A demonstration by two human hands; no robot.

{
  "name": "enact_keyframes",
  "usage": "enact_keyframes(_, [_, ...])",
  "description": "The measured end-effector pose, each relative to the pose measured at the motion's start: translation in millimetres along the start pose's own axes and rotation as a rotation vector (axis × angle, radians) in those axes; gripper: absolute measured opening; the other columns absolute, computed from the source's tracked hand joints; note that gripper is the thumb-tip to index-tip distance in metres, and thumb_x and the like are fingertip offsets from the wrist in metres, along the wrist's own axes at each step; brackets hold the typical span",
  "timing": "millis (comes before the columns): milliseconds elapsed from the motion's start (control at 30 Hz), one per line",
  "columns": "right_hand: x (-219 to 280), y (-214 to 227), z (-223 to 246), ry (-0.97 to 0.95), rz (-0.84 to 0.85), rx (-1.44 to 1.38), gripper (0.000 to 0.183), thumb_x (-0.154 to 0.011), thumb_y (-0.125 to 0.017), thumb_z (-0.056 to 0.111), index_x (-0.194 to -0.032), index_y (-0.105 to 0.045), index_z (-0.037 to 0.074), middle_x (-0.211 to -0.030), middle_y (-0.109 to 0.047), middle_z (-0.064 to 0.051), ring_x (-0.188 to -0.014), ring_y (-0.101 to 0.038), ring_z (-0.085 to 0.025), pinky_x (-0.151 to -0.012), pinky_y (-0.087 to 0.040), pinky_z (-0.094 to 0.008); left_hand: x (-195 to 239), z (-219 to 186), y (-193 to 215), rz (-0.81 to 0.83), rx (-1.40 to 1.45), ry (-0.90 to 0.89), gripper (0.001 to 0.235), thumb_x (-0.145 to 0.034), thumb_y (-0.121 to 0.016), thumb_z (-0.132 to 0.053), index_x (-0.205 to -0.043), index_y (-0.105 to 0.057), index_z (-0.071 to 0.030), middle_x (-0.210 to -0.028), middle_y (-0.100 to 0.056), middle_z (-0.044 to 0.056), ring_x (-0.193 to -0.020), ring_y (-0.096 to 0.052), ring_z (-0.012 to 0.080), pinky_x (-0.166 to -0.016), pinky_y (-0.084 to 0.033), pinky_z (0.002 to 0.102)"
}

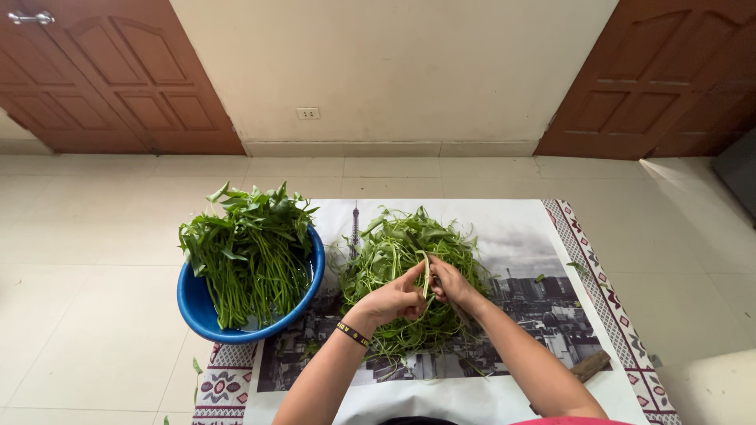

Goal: The person prepares water spinach by using a knife to trim the stems and removing the leaves by hand.

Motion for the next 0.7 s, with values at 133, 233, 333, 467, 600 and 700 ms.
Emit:
enact_keyframes(133, [-6, 0, 0, -0.073, -0.018, -0.148, 0.056, -0.104, -0.028, 0.029, -0.16, -0.025, 0.02, -0.07, -0.051, 0.004, -0.049, -0.043, -0.006, -0.043, -0.042, -0.021, -2, -21, 0, -0.013, 0.051, -0.13, 0.092, -0.083, -0.056, 0.004, -0.163, -0.018, -0.023, -0.077, -0.061, 0.001, -0.064, -0.056, 0.0099, -0.058, -0.049, 0.024])
enact_keyframes(233, [-2, 3, 3, 0.019, -0.022, -0.432, 0.053, -0.109, -0.031, 0.025, -0.154, -0.033, -0.002, -0.074, -0.054, 0.0, -0.05, -0.044, -0.009, -0.042, -0.041, -0.022, -15, -29, 31, -0.31, -0.094, -0.191, 0.047, -0.094, -0.064, 0.003, -0.142, -0.06, 0.002, -0.089, -0.068, 0.003, -0.073, -0.061, 0.0094, -0.068, -0.056, 0.024])
enact_keyframes(333, [30, -3, 10, 0.236, -0.11, -0.141, 0.051, -0.109, -0.036, 0.022, -0.158, -0.039, 0.008, -0.075, -0.052, -0.001, -0.054, -0.046, -0.01, -0.046, -0.045, -0.022, -29, -32, 56, -0.544, -0.016, -0.24, 0.018, -0.096, -0.067, -0.003, -0.113, -0.068, 0.002, -0.091, -0.072, 0.007, -0.075, -0.067, 0.0126, -0.067, -0.058, 0.026])
enact_keyframes(467, [75, -31, 49, 0.593, -0.18, 0.45, 0.069, -0.103, -0.038, 0.014, -0.17, -0.022, 0.019, -0.083, -0.055, -0.01, -0.063, -0.049, -0.015, -0.054, -0.05, -0.027, -36, -32, 56, -0.592, 0.029, -0.21, 0.021, -0.093, -0.066, -0.005, -0.112, -0.071, 0.0, -0.094, -0.074, 0.006, -0.079, -0.071, 0.0122, -0.072, -0.062, 0.025])
enact_keyframes(600, [93, -42, 78, 0.753, -0.275, 0.662, 0.071, -0.099, -0.045, 0.011, -0.165, -0.019, 0.02, -0.119, -0.066, -0.019, -0.072, -0.066, -0.019, -0.068, -0.057, -0.037, -32, -35, 42, -0.617, -0.034, -0.244, 0.022, -0.091, -0.063, -0.002, -0.111, -0.071, -0.001, -0.094, -0.074, 0.006, -0.078, -0.07, 0.0115, -0.071, -0.06, 0.025])
enact_keyframes(700, [82, -39, 75, 0.679, -0.285, 0.668, 0.069, -0.099, -0.043, 0.012, -0.163, -0.018, 0.022, -0.123, -0.065, -0.017, -0.068, -0.065, -0.017, -0.065, -0.057, -0.036, -26, -39, 35, -0.616, -0.15, -0.28, 0.02, -0.095, -0.068, -0.004, -0.111, -0.071, 0.006, -0.091, -0.072, 0.009, -0.074, -0.067, 0.0127, -0.068, -0.056, 0.026])
Point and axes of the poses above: each hand's wrist, its own x-axis away from the middle knuckle, its own y-axis out of the back of the hand, z = x × y, the point moved 6 cm from there along -x, towards the middle knuckle
